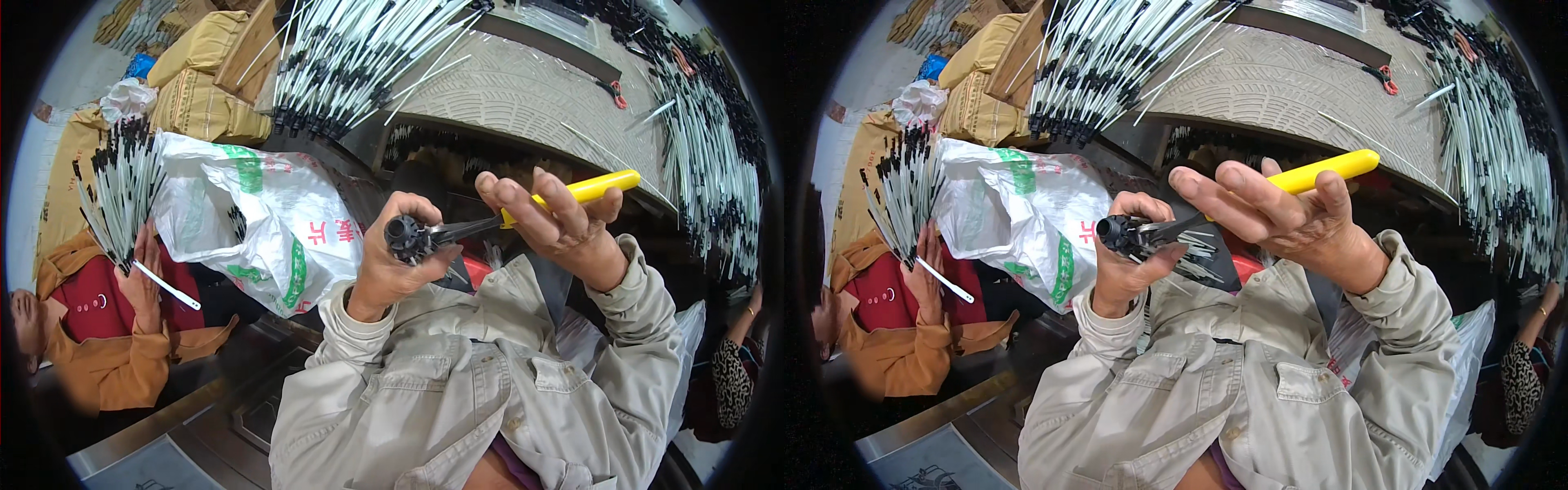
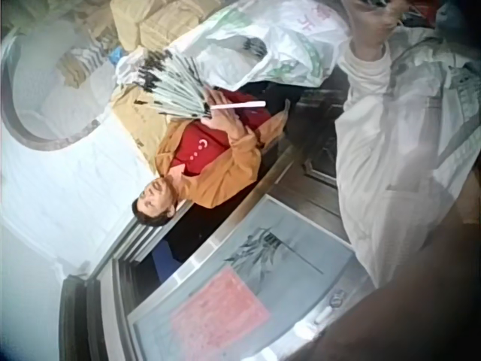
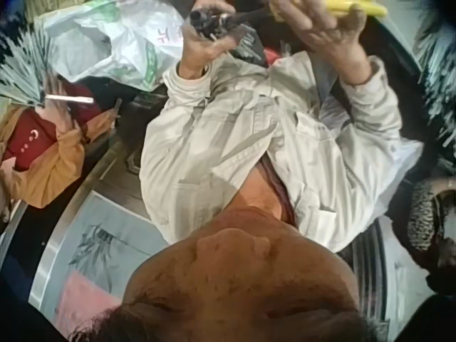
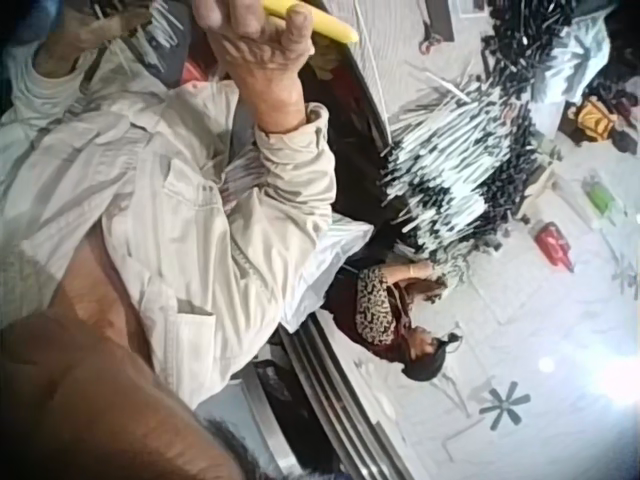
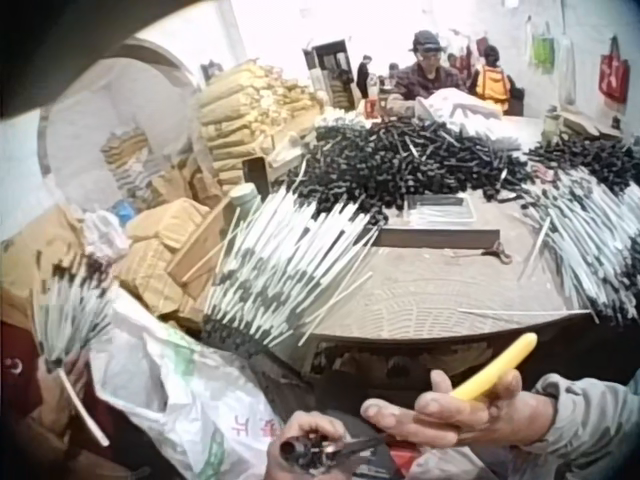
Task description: Assemble small plastic components and wire bristles at a manufacturing workstation.
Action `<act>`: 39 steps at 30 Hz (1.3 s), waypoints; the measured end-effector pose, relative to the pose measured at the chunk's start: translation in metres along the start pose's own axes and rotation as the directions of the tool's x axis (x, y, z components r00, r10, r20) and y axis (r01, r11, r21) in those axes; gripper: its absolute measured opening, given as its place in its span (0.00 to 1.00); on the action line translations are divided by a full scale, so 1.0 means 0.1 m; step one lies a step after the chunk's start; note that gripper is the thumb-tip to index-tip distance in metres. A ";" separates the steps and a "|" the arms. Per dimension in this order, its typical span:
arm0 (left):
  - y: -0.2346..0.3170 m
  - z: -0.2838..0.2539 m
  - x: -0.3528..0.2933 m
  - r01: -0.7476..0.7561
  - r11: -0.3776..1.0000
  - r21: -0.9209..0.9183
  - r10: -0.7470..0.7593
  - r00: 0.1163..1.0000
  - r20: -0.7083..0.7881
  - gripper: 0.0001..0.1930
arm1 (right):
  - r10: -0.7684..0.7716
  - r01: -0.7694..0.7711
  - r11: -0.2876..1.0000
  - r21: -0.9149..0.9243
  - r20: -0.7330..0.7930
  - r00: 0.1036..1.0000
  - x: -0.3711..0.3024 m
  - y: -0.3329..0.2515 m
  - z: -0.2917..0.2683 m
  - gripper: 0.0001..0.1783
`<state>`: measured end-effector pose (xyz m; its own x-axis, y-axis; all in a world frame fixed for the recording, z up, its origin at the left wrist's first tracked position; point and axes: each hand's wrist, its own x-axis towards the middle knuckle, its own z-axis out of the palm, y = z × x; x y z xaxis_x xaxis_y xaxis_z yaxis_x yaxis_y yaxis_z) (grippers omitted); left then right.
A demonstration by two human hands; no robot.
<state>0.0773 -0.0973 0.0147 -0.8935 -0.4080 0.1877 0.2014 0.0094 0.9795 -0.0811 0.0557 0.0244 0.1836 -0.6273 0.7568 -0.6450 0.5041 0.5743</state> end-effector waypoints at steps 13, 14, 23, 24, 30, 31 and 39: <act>0.03 -0.04 0.00 0.018 1.000 0.005 -0.018 0.999 -0.043 0.17 | 0.029 -0.031 0.999 0.033 0.044 0.999 0.04 -0.12 0.06 0.24; 0.03 -0.04 0.00 0.000 1.000 0.000 0.000 0.999 -0.041 0.15 | 0.020 -0.021 0.999 0.027 0.031 0.999 0.03 -0.12 0.07 0.23; 0.08 -0.07 0.05 -0.019 0.996 0.092 0.020 1.000 -0.008 0.13 | 0.169 -0.168 0.981 0.093 0.001 0.986 0.02 -0.23 0.15 0.23; 0.08 -0.07 0.05 -0.036 0.992 0.119 0.036 0.999 0.005 0.13 | 0.128 -0.127 0.989 0.074 -0.004 0.992 0.03 -0.20 0.15 0.24; 0.04 -0.11 0.07 -0.006 0.994 0.105 0.006 1.000 0.007 0.11 | 0.079 -0.077 0.995 0.070 -0.020 0.997 0.02 -0.20 0.19 0.24; 0.04 -0.12 0.07 -0.005 0.994 0.105 0.005 1.000 0.004 0.11 | 0.103 -0.100 0.991 0.089 -0.021 0.994 0.01 -0.24 0.20 0.23; 0.04 -0.09 0.06 -0.035 0.994 0.107 0.038 0.999 -0.030 0.11 | 0.202 -0.201 0.972 0.120 0.008 0.979 0.03 -0.30 0.18 0.21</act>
<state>0.0763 -0.1075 0.0187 -0.8727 -0.4345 0.2227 0.1883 0.1212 0.9746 -0.0749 0.0283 0.0037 0.0437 -0.5176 0.8545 -0.7531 0.5450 0.3686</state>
